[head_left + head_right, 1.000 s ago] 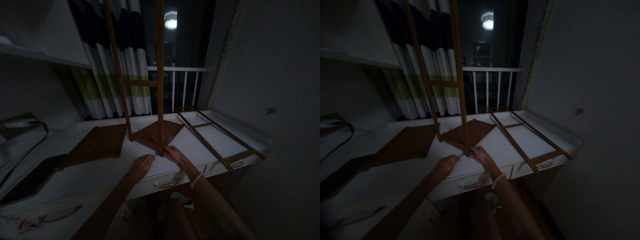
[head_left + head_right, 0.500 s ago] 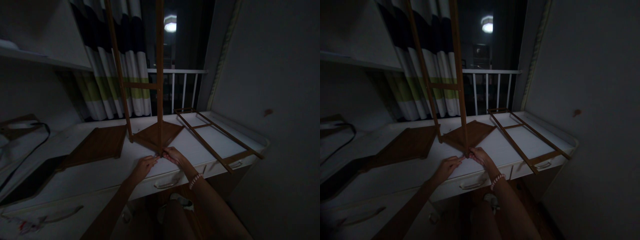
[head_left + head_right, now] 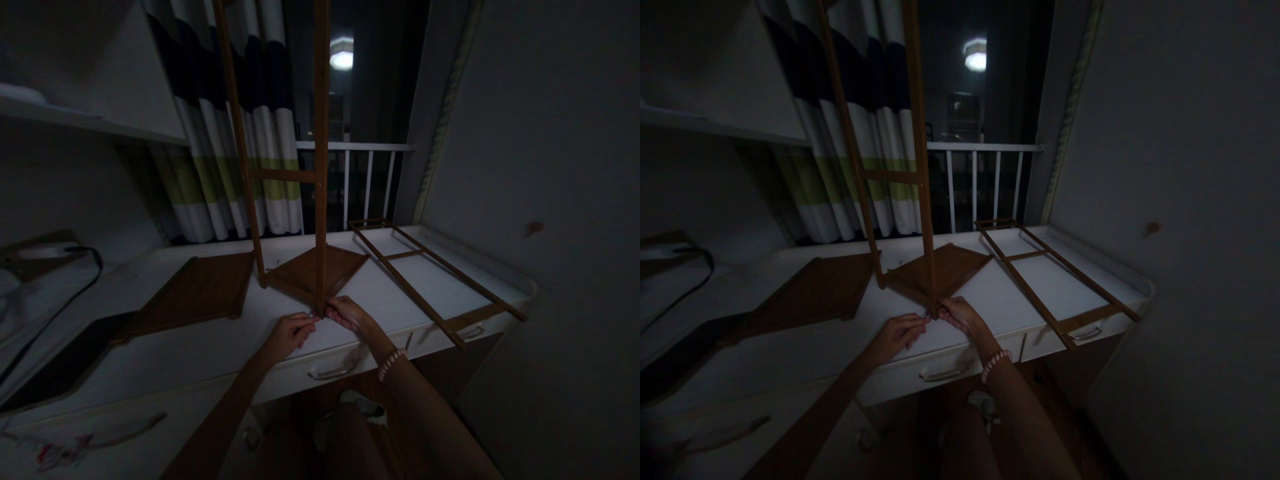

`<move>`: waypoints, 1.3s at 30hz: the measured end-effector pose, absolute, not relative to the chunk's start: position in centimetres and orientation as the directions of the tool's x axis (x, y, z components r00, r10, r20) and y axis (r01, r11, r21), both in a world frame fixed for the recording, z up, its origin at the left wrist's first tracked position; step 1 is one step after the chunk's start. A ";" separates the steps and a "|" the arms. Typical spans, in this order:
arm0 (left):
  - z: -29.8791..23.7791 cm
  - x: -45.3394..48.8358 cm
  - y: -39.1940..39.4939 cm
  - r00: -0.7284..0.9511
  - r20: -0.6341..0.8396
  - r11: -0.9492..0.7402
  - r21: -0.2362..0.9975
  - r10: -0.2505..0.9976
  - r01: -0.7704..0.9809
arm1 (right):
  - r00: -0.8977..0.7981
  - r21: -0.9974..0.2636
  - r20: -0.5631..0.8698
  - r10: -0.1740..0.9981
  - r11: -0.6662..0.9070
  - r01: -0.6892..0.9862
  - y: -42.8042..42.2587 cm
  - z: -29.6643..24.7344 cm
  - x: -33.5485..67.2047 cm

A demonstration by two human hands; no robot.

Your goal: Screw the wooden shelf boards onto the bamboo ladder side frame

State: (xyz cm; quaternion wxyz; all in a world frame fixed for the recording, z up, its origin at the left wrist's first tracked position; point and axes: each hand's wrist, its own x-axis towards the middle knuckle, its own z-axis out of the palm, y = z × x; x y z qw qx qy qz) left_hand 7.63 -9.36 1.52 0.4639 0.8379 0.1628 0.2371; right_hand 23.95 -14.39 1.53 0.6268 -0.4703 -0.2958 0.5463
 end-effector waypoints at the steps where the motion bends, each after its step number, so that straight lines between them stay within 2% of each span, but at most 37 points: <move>1: 1.5 7.6 -9.3 0.828 0.227 -0.480 0.876 0.513 0.057 | 0.226 -0.913 -0.141 0.964 -0.039 -0.405 -14.4 1.5 24.0; 5: 1.6 7.8 -9.4 0.754 0.147 -0.353 0.928 0.640 0.119 | 0.226 -0.916 -0.132 0.965 -0.032 -0.399 -14.3 1.3 24.1; 9: 1.7 7.8 -9.4 0.715 0.109 -0.369 0.903 0.690 0.219 | 0.220 -0.923 -0.122 0.968 -0.029 -0.384 -14.3 1.3 24.1; 15: 1.3 7.7 -9.1 0.732 0.170 -0.477 0.848 0.660 0.232 | 0.228 -0.929 -0.125 0.966 -0.033 -0.369 -14.2 1.1 24.2; 24: 1.5 7.2 -9.0 0.790 0.319 -0.693 0.698 0.524 0.178 | 0.234 -0.934 -0.108 0.966 -0.018 -0.356 -14.5 1.6 23.9; 33: 1.6 6.9 -8.8 0.793 0.311 -0.681 0.713 0.524 0.170 | 0.245 -0.936 -0.103 0.964 -0.011 -0.351 -14.9 1.9 23.8; 39: 1.4 6.9 -8.6 0.766 0.369 -0.756 0.614 0.527 0.225 | 0.258 -0.936 -0.123 0.958 -0.026 -0.350 -14.7 1.7 23.8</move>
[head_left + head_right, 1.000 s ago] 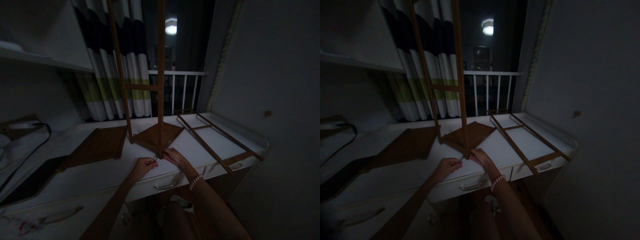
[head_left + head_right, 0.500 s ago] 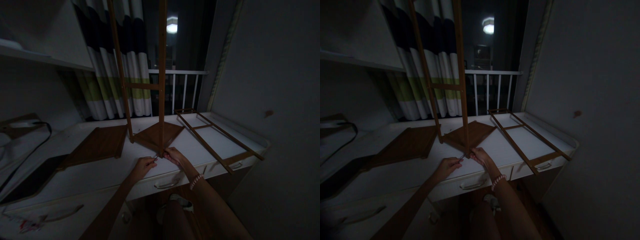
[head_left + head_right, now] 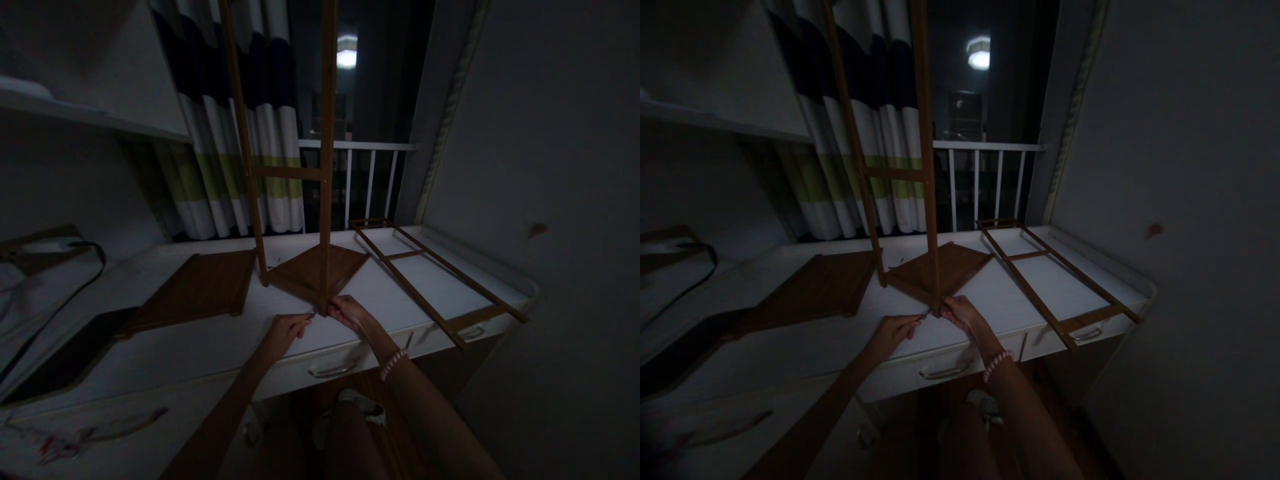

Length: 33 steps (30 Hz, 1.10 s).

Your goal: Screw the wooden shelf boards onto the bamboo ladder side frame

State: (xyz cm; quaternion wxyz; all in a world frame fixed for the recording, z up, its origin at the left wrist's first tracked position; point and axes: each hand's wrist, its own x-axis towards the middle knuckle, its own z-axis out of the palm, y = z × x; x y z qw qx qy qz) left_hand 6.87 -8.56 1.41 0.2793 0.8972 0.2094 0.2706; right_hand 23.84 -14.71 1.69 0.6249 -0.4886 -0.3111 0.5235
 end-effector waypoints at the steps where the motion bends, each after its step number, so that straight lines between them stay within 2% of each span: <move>1: 1.4 6.8 -8.6 0.764 0.378 -0.769 0.595 0.523 0.232 | 0.260 -0.937 -0.126 0.957 -0.029 -0.349 -14.7 1.6 23.8; 11: 1.2 6.7 -9.0 0.781 0.491 -0.909 0.347 0.385 0.230 | 0.246 -0.946 -0.158 0.956 -0.075 -0.314 -15.0 2.1 23.8; 17: 0.8 6.7 -8.9 0.793 0.469 -0.920 0.245 0.390 0.307 | 0.249 -0.944 -0.162 0.955 -0.075 -0.323 -14.9 2.0 23.9; 21: 1.3 6.8 -9.3 0.798 0.428 -0.900 0.296 0.423 0.319 | 0.246 -0.935 -0.149 0.958 -0.056 -0.350 -14.9 2.0 23.9; 27: 1.2 6.9 -9.1 0.778 0.470 -0.867 0.461 0.417 0.187 | 0.239 -0.910 -0.148 0.960 -0.037 -0.413 -14.6 1.7 23.9; 33: 1.1 6.9 -8.9 0.806 0.429 -0.858 0.482 0.407 0.176 | 0.248 -0.901 -0.152 0.957 -0.031 -0.433 -14.4 1.4 24.0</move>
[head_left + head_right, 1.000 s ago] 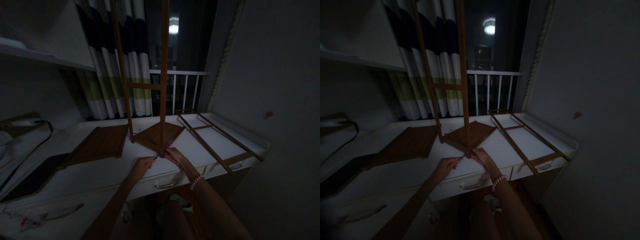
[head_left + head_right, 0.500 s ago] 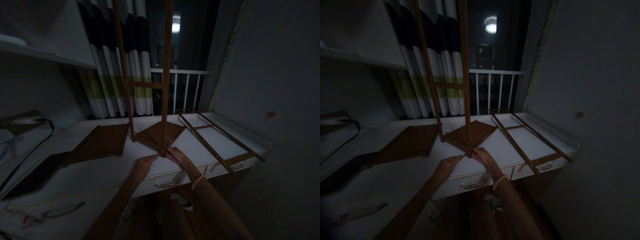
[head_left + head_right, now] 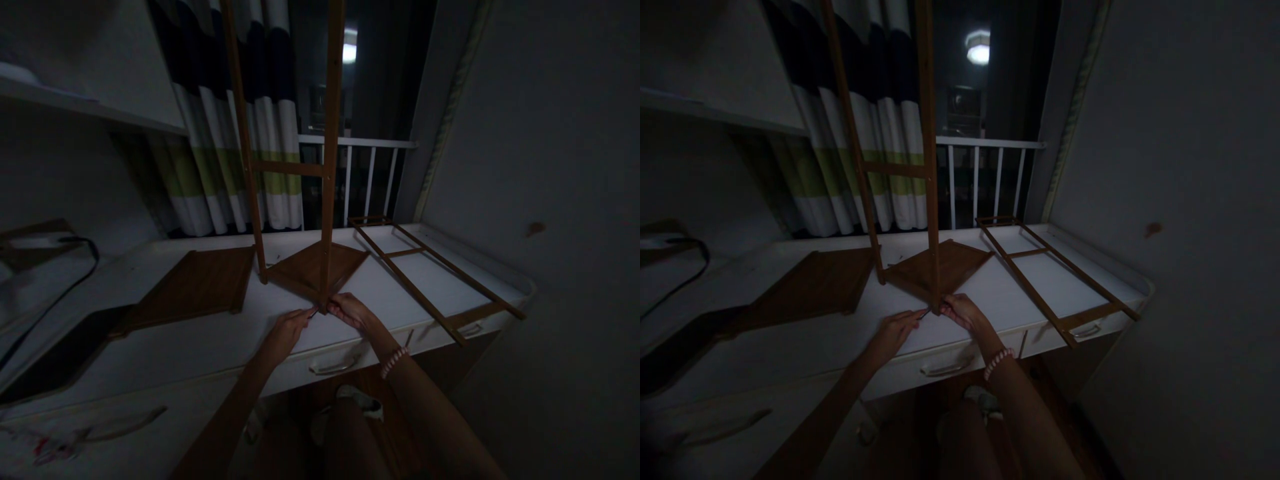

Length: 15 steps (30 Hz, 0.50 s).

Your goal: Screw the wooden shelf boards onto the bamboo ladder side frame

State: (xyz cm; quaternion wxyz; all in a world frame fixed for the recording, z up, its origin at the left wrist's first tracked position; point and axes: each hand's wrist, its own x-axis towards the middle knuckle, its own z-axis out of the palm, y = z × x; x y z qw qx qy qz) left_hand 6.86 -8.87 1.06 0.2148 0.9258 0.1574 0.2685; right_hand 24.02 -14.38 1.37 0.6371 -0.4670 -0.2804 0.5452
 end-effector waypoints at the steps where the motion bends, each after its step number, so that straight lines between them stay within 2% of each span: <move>1: 1.1 6.9 -8.9 0.811 0.423 -0.859 0.481 0.405 0.178 | 0.252 -0.903 -0.151 0.956 -0.029 -0.429 -14.3 1.3 24.0; 10: 1.7 7.4 -9.0 0.811 0.416 -0.867 0.455 0.410 0.205 | 0.318 -0.952 -0.091 0.944 0.011 -0.304 -14.2 1.1 23.0; 15: 2.0 8.0 -9.2 0.815 0.428 -0.887 0.410 0.391 0.211 | 0.497 -0.990 0.037 0.867 0.099 -0.099 -15.6 0.1 23.0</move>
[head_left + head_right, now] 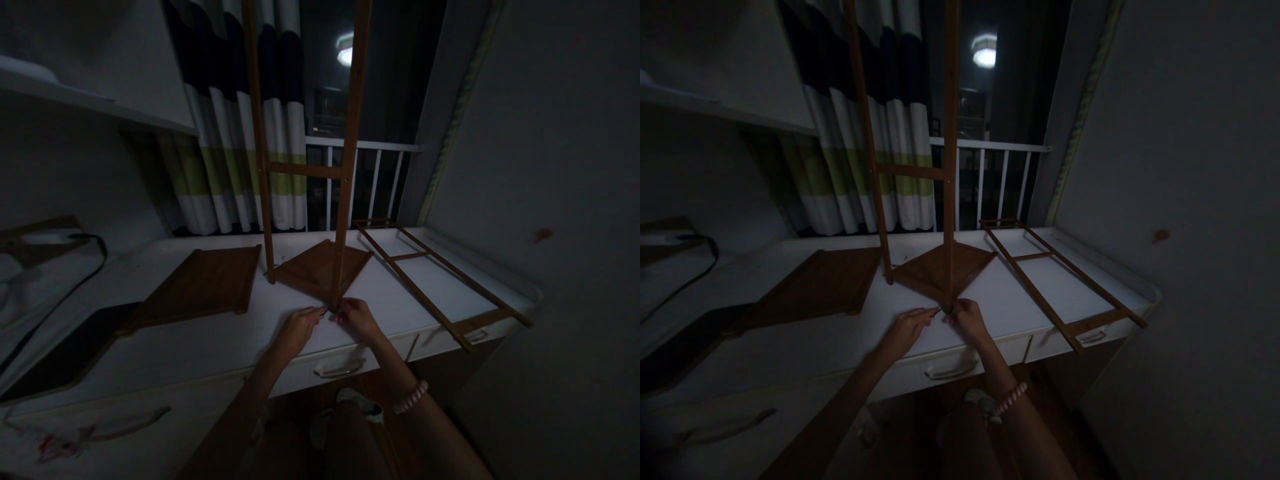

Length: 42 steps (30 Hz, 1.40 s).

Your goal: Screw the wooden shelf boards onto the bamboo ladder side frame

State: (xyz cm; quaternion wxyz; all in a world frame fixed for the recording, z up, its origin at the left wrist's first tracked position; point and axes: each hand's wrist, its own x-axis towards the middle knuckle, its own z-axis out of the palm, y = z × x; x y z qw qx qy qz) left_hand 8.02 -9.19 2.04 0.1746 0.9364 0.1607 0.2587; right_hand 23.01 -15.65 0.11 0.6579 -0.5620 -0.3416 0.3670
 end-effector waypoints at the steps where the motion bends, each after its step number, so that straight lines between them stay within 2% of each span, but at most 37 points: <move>1: 2.2 8.2 -9.3 0.815 0.428 -0.890 0.402 0.390 0.215 | 0.555 -0.996 0.056 0.830 0.088 -0.032 -16.1 -0.1 23.1; 3: 2.5 8.5 -9.7 0.818 0.421 -0.893 0.387 0.393 0.230 | 0.655 -0.993 0.101 0.749 0.036 0.112 -17.0 -0.4 23.4; 5: 2.6 9.0 -10.0 0.824 0.407 -0.896 0.371 0.394 0.244 | 0.685 -0.972 0.161 0.710 -0.008 0.236 -18.0 -0.5 23.5; 9: 2.2 10.3 -10.5 0.847 0.376 -0.909 0.331 0.375 0.255 | 0.621 -0.927 0.217 0.753 -0.040 0.373 -19.3 0.2 23.2; 14: 1.2 12.4 -11.1 0.865 0.356 -0.923 0.285 0.353 0.259 | 0.616 -0.870 0.202 0.762 -0.149 0.470 -19.5 1.0 23.0; 18: 1.0 13.7 -11.6 0.873 0.329 -0.922 0.270 0.360 0.279 | 0.662 -0.884 0.190 0.725 -0.168 0.437 -20.4 1.0 22.8; 21: 1.1 14.7 -12.1 0.886 0.306 -0.927 0.256 0.348 0.275 | 0.677 -0.924 0.229 0.700 -0.063 0.378 -21.8 0.9 22.2; 24: 1.1 15.9 -12.6 0.900 0.287 -0.935 0.235 0.327 0.265 | 0.621 -0.875 0.382 0.684 0.052 0.481 -23.1 0.9 21.9; 28: 1.1 17.4 -13.3 0.893 0.276 -0.926 0.239 0.355 0.294 | 0.560 -0.781 0.485 0.672 0.045 0.623 -24.0 0.7 22.9; 33: 1.3 18.8 -13.9 0.880 0.277 -0.909 0.274 0.387 0.313 | 0.481 -0.783 0.453 0.751 0.077 0.617 -24.1 0.5 25.3; 37: 1.6 19.8 -14.6 0.874 0.255 -0.890 0.318 0.413 0.328 | 0.475 -0.842 0.352 0.806 0.052 0.537 -23.9 0.8 27.0; 42: 2.0 21.1 -15.8 0.855 0.285 -0.882 0.329 0.433 0.337 | 0.609 -0.849 0.330 0.721 -0.056 0.525 -23.7 1.0 28.3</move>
